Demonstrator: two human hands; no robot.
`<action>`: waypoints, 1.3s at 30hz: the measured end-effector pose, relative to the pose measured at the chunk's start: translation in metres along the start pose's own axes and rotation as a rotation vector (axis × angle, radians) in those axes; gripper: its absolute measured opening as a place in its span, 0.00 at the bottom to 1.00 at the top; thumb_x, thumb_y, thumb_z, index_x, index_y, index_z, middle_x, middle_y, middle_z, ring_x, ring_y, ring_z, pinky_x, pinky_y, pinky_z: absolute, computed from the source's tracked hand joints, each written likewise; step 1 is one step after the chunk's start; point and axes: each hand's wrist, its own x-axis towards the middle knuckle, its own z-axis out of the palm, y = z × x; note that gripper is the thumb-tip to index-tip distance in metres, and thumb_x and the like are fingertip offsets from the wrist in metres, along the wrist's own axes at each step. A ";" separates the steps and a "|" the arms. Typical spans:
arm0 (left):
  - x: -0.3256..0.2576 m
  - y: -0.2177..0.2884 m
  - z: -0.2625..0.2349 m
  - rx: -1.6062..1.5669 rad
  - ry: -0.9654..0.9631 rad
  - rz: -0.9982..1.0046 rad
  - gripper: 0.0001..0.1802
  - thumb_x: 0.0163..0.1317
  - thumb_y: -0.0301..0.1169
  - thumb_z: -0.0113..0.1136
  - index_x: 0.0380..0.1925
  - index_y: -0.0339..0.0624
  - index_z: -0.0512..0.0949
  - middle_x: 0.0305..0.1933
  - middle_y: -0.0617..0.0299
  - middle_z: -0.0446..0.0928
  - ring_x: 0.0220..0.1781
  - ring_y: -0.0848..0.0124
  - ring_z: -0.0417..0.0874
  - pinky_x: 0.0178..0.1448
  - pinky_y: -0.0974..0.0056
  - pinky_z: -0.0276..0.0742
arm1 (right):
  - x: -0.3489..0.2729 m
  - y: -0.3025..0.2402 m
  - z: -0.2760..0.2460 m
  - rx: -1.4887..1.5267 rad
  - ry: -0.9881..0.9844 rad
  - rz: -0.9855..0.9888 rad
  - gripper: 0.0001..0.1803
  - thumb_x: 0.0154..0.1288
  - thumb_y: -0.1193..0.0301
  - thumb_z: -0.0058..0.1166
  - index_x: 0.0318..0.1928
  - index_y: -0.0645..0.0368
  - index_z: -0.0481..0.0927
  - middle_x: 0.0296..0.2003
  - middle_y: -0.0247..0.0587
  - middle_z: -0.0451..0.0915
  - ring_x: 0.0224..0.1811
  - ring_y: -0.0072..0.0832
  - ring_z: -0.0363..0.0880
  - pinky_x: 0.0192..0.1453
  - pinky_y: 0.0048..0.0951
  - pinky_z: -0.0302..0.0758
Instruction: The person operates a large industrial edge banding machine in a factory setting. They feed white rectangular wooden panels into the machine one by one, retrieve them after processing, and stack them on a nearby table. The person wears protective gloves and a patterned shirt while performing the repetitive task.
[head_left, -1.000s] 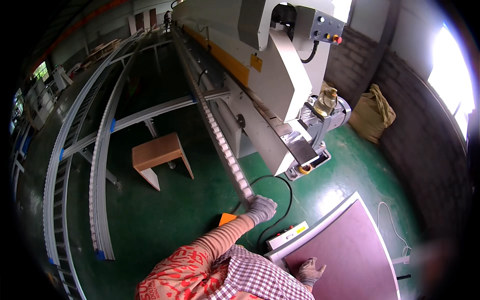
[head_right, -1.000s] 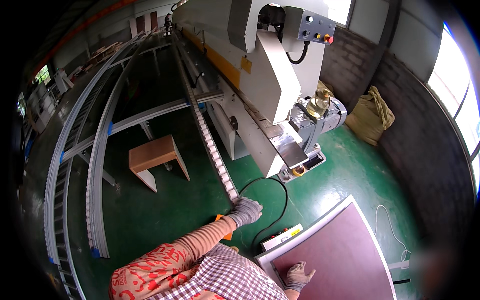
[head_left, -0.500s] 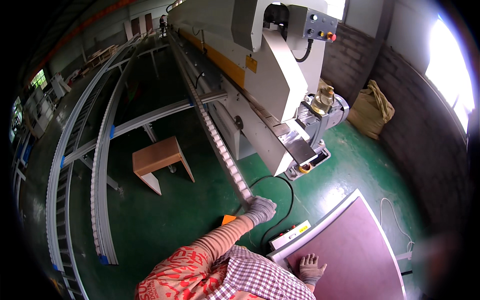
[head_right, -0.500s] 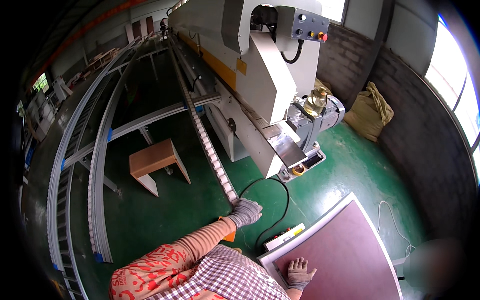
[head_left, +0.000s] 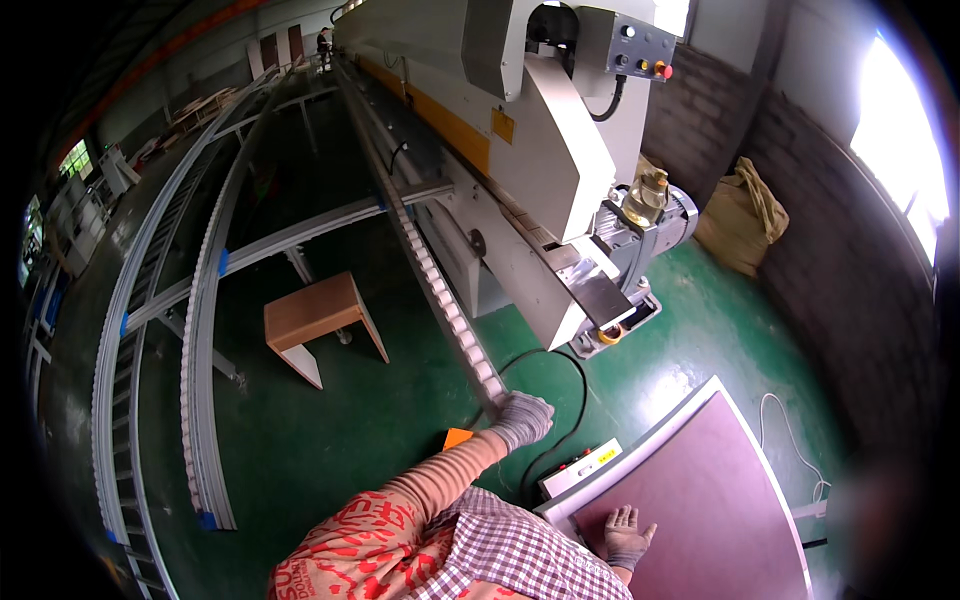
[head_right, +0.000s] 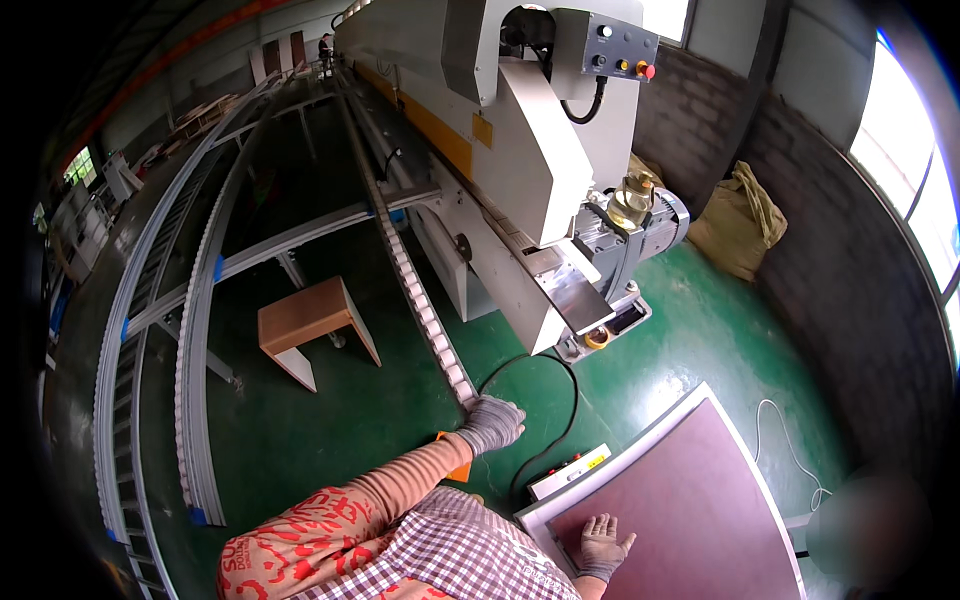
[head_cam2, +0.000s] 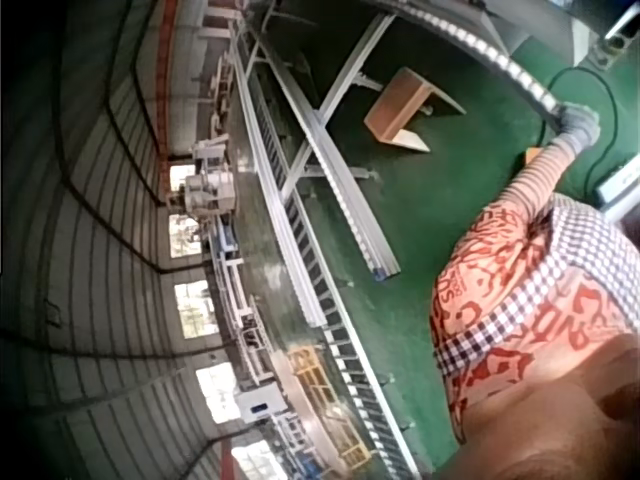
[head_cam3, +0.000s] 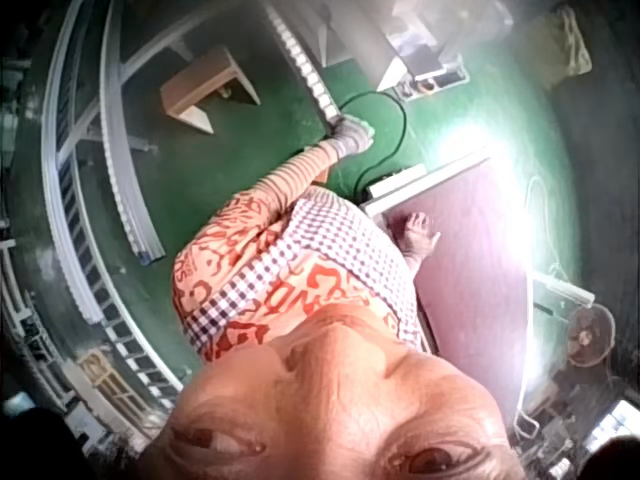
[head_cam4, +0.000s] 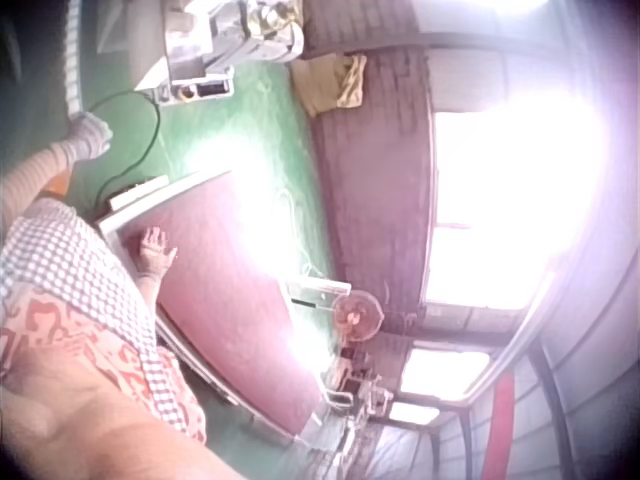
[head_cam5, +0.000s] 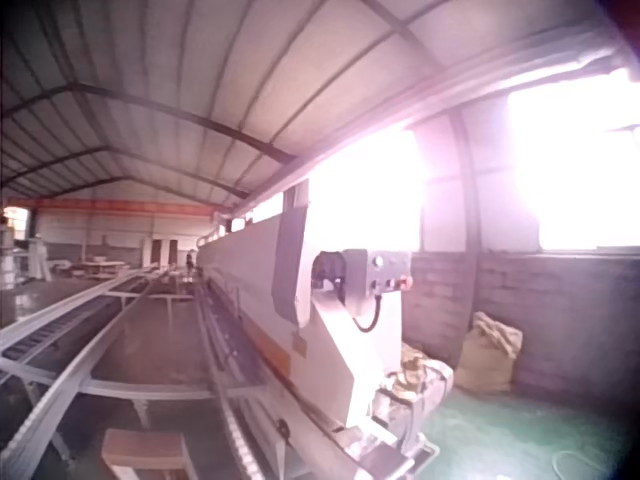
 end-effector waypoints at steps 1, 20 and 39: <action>-0.001 0.000 0.001 0.005 -0.008 -0.007 0.16 0.65 0.45 0.53 0.41 0.48 0.83 0.41 0.57 0.84 0.46 0.59 0.86 0.46 0.48 0.78 | -0.004 0.002 0.001 0.031 -0.019 -0.005 0.40 0.62 0.36 0.48 0.58 0.59 0.71 0.56 0.44 0.75 0.58 0.41 0.73 0.63 0.52 0.69; -0.005 -0.001 -0.003 0.018 -0.017 -0.006 0.16 0.66 0.45 0.52 0.41 0.48 0.83 0.44 0.57 0.84 0.48 0.61 0.85 0.49 0.49 0.78 | -0.022 0.006 -0.010 0.122 -0.033 -0.041 0.44 0.67 0.35 0.37 0.69 0.59 0.61 0.70 0.45 0.62 0.72 0.43 0.60 0.70 0.54 0.62; 0.004 0.000 -0.003 0.038 0.021 0.032 0.18 0.63 0.47 0.54 0.42 0.47 0.81 0.40 0.53 0.82 0.43 0.54 0.84 0.48 0.49 0.77 | -0.033 -0.001 0.010 0.174 -0.081 -0.170 0.46 0.69 0.37 0.35 0.74 0.57 0.50 0.74 0.46 0.51 0.76 0.44 0.52 0.73 0.51 0.56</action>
